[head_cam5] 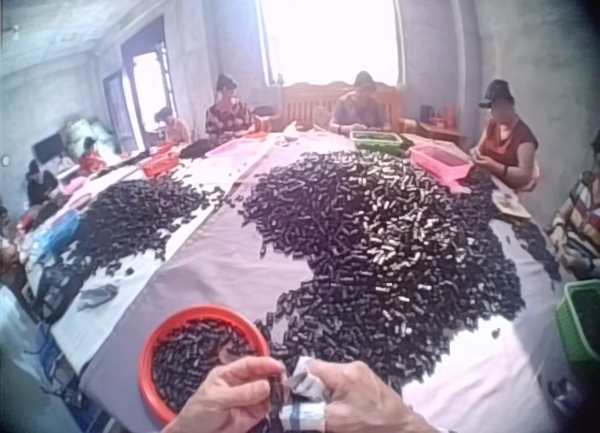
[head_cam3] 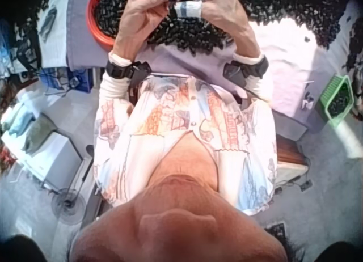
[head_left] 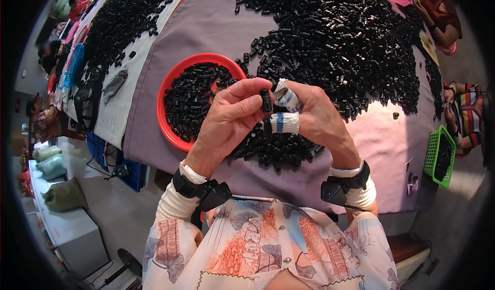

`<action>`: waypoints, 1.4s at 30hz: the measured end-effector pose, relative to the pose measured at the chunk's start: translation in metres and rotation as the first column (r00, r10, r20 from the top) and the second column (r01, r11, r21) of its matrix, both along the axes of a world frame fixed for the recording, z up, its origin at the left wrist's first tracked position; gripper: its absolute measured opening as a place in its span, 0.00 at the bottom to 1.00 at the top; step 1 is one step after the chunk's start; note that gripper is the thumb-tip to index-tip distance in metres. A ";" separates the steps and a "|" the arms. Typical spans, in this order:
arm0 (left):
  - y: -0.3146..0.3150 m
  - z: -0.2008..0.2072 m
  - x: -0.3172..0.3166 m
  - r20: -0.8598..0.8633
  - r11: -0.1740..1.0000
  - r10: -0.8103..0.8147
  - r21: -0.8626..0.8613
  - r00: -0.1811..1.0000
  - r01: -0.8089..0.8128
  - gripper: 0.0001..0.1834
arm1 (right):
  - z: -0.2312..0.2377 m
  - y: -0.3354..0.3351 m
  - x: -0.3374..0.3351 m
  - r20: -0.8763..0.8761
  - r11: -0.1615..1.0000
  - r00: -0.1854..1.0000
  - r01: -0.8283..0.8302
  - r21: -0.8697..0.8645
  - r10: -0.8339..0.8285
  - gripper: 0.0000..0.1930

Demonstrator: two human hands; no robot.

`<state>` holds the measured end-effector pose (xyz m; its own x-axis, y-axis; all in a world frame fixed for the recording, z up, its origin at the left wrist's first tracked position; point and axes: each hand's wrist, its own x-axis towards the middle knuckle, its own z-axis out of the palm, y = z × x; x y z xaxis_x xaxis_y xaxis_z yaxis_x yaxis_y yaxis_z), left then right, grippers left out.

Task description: Assembling small black plastic components by hand in a manufacturing environment.

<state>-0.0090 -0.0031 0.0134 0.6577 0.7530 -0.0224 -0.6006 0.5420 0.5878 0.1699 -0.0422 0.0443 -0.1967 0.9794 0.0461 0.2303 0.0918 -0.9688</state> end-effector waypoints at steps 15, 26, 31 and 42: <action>-0.001 0.004 0.003 -0.037 0.998 -0.027 0.062 0.999 0.029 0.14 | -0.006 0.005 0.003 0.067 0.999 0.996 -0.050 -0.007 0.050 0.18; -0.001 0.004 0.003 -0.049 0.997 -0.030 0.064 0.998 0.033 0.13 | -0.003 0.003 0.004 0.101 0.998 0.993 -0.066 -0.020 0.068 0.18; -0.001 0.003 0.002 -0.079 0.998 -0.019 0.051 0.997 0.024 0.13 | -0.005 0.003 0.005 0.135 0.997 0.987 -0.083 -0.005 0.082 0.18; -0.003 0.009 0.005 -0.178 0.992 0.015 0.128 0.984 0.008 0.12 | -0.004 -0.001 0.004 0.085 0.995 0.991 -0.101 -0.004 0.101 0.16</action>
<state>-0.0041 -0.0059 0.0223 0.6495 0.7592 -0.0422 -0.4816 0.4538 0.7497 0.1741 -0.0431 0.0407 -0.2976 0.9543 0.0257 0.3010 0.1194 -0.9461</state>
